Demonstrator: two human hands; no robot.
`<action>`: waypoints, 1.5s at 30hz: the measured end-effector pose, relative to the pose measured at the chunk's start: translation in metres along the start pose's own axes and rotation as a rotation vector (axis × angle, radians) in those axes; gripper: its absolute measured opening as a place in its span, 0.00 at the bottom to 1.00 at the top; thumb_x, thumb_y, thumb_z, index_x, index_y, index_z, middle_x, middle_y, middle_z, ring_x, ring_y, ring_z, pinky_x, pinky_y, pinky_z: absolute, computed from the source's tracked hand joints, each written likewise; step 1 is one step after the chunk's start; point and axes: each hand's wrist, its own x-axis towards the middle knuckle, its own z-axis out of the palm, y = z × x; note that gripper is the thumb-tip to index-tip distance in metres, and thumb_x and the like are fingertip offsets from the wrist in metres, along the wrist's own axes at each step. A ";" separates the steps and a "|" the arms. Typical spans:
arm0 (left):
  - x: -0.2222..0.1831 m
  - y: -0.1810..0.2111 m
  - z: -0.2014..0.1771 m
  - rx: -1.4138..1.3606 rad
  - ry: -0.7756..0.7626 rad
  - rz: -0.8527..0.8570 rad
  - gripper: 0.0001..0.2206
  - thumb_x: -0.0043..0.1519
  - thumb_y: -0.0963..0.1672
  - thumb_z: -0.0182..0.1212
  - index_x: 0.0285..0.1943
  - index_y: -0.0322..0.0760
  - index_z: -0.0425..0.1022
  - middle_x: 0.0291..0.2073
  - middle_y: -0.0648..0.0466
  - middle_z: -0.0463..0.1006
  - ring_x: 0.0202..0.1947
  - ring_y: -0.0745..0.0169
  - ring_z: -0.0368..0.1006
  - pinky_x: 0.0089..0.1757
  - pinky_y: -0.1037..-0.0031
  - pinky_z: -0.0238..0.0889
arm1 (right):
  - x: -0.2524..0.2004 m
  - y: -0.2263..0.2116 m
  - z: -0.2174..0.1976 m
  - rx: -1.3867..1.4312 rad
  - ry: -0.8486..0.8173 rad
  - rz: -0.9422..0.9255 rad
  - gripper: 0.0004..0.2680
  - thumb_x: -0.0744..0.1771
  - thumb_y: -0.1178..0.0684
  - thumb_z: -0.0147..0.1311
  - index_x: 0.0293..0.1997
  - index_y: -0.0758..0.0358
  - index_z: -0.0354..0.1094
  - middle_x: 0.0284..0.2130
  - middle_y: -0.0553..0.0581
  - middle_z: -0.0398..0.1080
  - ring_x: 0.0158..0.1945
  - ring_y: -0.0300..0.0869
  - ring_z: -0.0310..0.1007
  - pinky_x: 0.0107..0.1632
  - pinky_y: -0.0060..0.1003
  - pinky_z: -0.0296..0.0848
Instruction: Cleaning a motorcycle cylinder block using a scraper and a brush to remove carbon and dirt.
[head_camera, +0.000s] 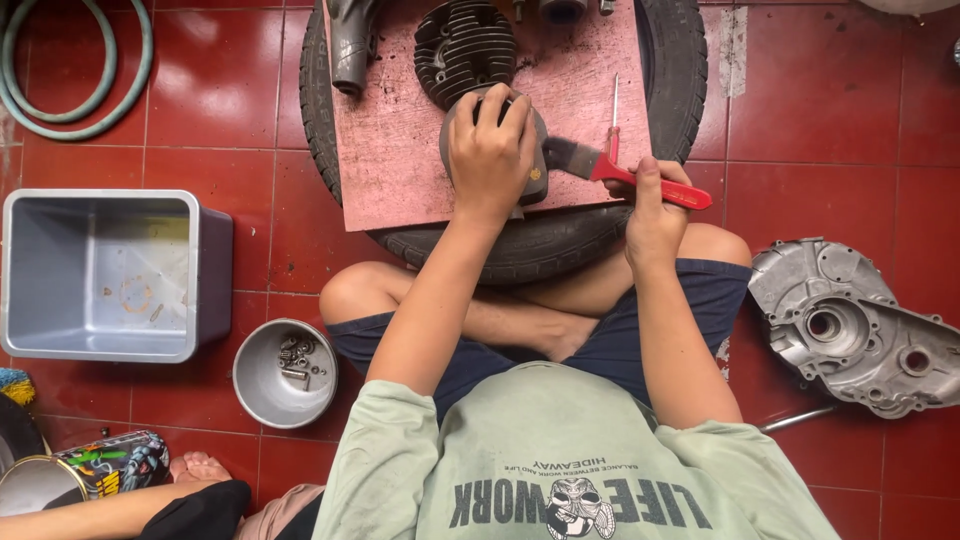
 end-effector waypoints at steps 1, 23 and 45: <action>0.003 -0.004 -0.004 0.000 0.002 -0.001 0.08 0.57 0.40 0.69 0.44 0.37 0.82 0.49 0.54 0.76 0.50 0.51 0.69 0.48 0.65 0.69 | -0.002 0.000 0.000 0.000 -0.001 -0.002 0.12 0.70 0.43 0.54 0.45 0.63 0.64 0.39 0.56 0.71 0.37 0.42 0.79 0.44 0.33 0.79; -0.001 -0.001 -0.016 -0.036 -0.062 -0.075 0.11 0.59 0.43 0.67 0.48 0.33 0.80 0.46 0.46 0.72 0.42 0.52 0.70 0.41 0.70 0.72 | 0.002 0.006 -0.004 0.059 0.012 0.052 0.09 0.71 0.47 0.53 0.38 0.62 0.64 0.33 0.53 0.69 0.31 0.38 0.73 0.40 0.29 0.77; -0.021 -0.044 0.017 -0.076 0.048 0.128 0.11 0.58 0.48 0.62 0.45 0.41 0.79 0.41 0.49 0.74 0.42 0.48 0.75 0.50 0.62 0.71 | 0.038 0.038 -0.003 0.040 0.065 0.004 0.12 0.70 0.50 0.60 0.29 0.65 0.67 0.20 0.60 0.71 0.22 0.46 0.78 0.28 0.37 0.81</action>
